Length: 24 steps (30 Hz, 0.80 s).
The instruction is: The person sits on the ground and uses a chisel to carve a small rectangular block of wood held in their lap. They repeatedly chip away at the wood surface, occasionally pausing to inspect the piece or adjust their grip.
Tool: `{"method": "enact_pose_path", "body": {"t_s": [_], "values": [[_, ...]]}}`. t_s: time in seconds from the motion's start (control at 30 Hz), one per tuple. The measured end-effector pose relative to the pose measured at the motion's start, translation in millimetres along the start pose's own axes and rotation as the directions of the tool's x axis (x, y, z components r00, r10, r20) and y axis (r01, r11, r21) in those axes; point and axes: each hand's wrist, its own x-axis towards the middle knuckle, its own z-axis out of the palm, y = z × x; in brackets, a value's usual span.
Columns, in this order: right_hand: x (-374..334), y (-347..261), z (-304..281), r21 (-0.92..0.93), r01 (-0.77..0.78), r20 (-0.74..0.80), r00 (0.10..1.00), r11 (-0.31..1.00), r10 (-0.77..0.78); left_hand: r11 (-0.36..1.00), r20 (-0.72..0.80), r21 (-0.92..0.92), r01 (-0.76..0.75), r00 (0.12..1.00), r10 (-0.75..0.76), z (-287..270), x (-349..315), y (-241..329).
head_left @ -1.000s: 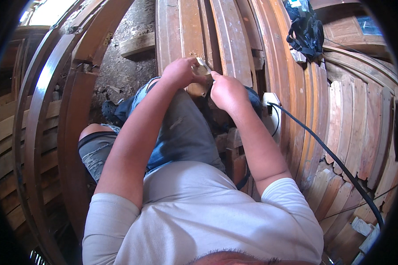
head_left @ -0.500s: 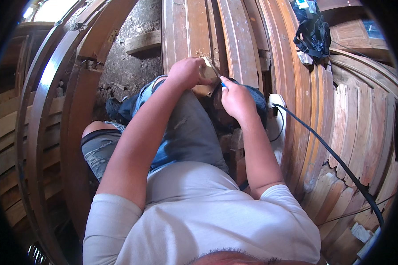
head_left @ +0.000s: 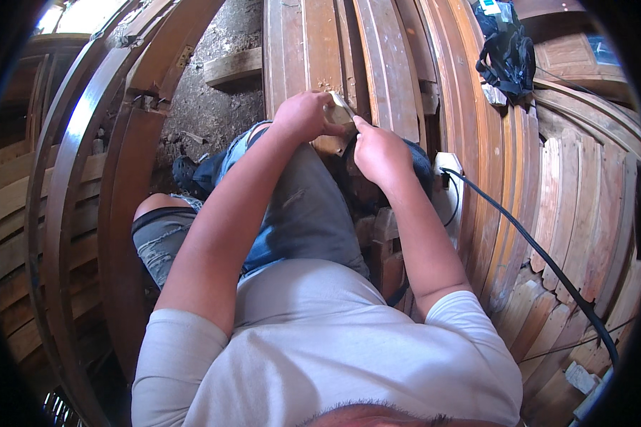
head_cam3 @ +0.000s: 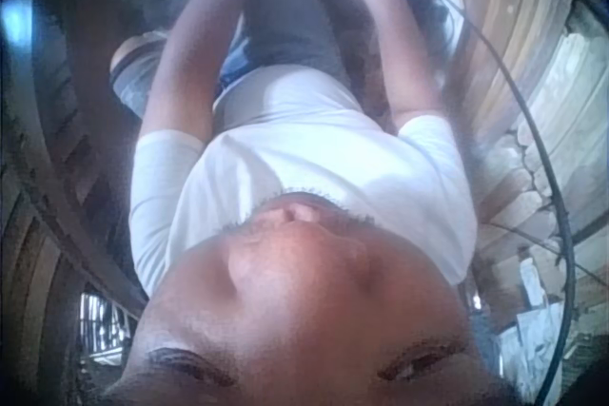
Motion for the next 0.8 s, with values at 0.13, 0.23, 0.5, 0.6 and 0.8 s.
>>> {"method": "enact_pose_path", "body": {"t_s": [0.13,0.23,0.5,0.6,0.8], "values": [[18.5,-8.6,3.6,-0.047,-0.003,0.055,0.998,0.999,0.005,1.0,0.004,0.012,0.005,1.0,-0.005,-1.4,-1.5,0.3],[21.8,-2.3,6.3,-0.029,0.003,0.034,0.999,1.0,-0.002,1.0,-0.022,0.005,-0.018,1.0,0.019,2.5,0.6,-2.9],[-15.2,6.2,-6.0,-0.005,0.072,-0.086,0.994,0.997,-0.072,0.999,-0.043,-0.046,-0.004,0.999,0.002,6.3,-0.4,-3.2],[-18.9,-7.2,-7.7,-0.029,0.05,-0.082,0.995,0.998,-0.052,1.0,0.014,0.031,-0.003,1.0,0.002,9.3,4.1,-1.0],[17.9,-8.4,16.8,-0.046,0.04,-0.089,0.995,0.998,-0.044,0.999,-0.086,-0.026,-0.043,0.996,0.04,11.8,-1.8,-7.4]]}}
